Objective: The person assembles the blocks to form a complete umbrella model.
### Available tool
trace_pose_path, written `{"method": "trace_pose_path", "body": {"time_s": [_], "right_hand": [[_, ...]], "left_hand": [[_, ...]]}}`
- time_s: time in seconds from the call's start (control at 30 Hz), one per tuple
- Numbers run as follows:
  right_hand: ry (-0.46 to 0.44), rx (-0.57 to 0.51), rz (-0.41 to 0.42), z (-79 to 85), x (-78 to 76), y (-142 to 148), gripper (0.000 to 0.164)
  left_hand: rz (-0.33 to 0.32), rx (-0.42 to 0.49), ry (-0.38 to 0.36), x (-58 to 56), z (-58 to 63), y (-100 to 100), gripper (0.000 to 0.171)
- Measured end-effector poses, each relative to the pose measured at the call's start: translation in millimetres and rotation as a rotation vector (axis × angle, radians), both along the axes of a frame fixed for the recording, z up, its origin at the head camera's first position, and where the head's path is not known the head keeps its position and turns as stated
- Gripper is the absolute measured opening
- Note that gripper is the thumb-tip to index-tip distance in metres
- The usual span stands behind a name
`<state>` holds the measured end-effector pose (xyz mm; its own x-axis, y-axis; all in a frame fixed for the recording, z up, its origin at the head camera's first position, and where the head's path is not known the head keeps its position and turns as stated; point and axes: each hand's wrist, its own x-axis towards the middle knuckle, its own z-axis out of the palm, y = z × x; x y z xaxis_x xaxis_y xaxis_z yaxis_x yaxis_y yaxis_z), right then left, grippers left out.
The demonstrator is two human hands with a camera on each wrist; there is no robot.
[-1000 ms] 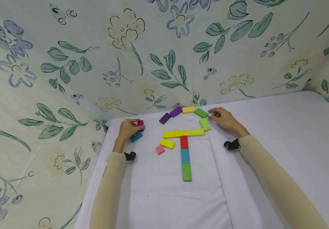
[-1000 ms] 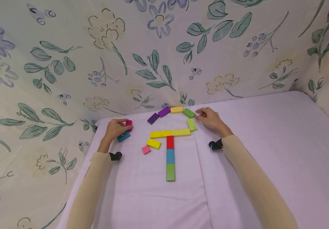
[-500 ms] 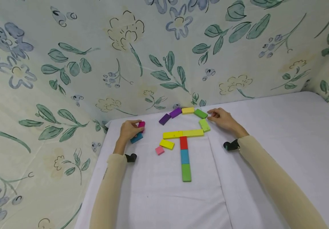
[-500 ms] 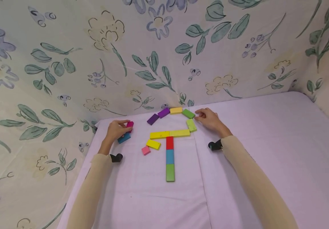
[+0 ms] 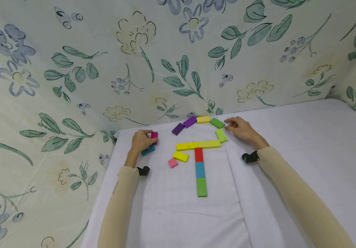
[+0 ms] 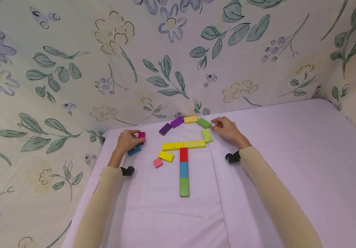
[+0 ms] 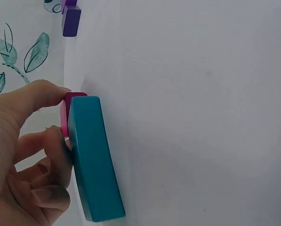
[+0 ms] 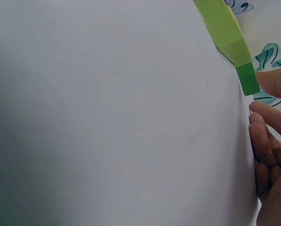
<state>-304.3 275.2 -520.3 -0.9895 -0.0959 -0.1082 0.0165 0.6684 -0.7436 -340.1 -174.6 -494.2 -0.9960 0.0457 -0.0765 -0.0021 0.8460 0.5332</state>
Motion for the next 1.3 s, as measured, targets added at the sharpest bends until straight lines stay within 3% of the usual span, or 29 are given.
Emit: {"method": "trace_pose_path", "body": {"time_s": [0.27, 0.57, 0.87, 1.03, 1.3], "right_hand": [[-0.007, -0.003, 0.000, -1.7, 0.5, 0, 0.048], [0.005, -0.003, 0.002, -2.0, 3.5, -1, 0.047], [0.005, -0.008, -0.004, -0.2, 2.8, -1, 0.047], [-0.002, -0.003, -0.010, -0.1, 2.1, -1, 0.047], [-0.001, -0.008, -0.015, -3.0, -1.3, 0, 0.048]], "left_hand": [[-0.013, -0.053, 0.053, 4.9, -2.3, 14, 0.051], [-0.089, -0.087, 0.089, 8.4, -3.0, 33, 0.048], [-0.101, -0.053, 0.068, 8.1, -5.2, 52, 0.046], [-0.128, -0.006, 0.022, 9.1, -4.0, 54, 0.048], [-0.200, 0.088, -0.111, 8.8, 1.8, 44, 0.053]]}}
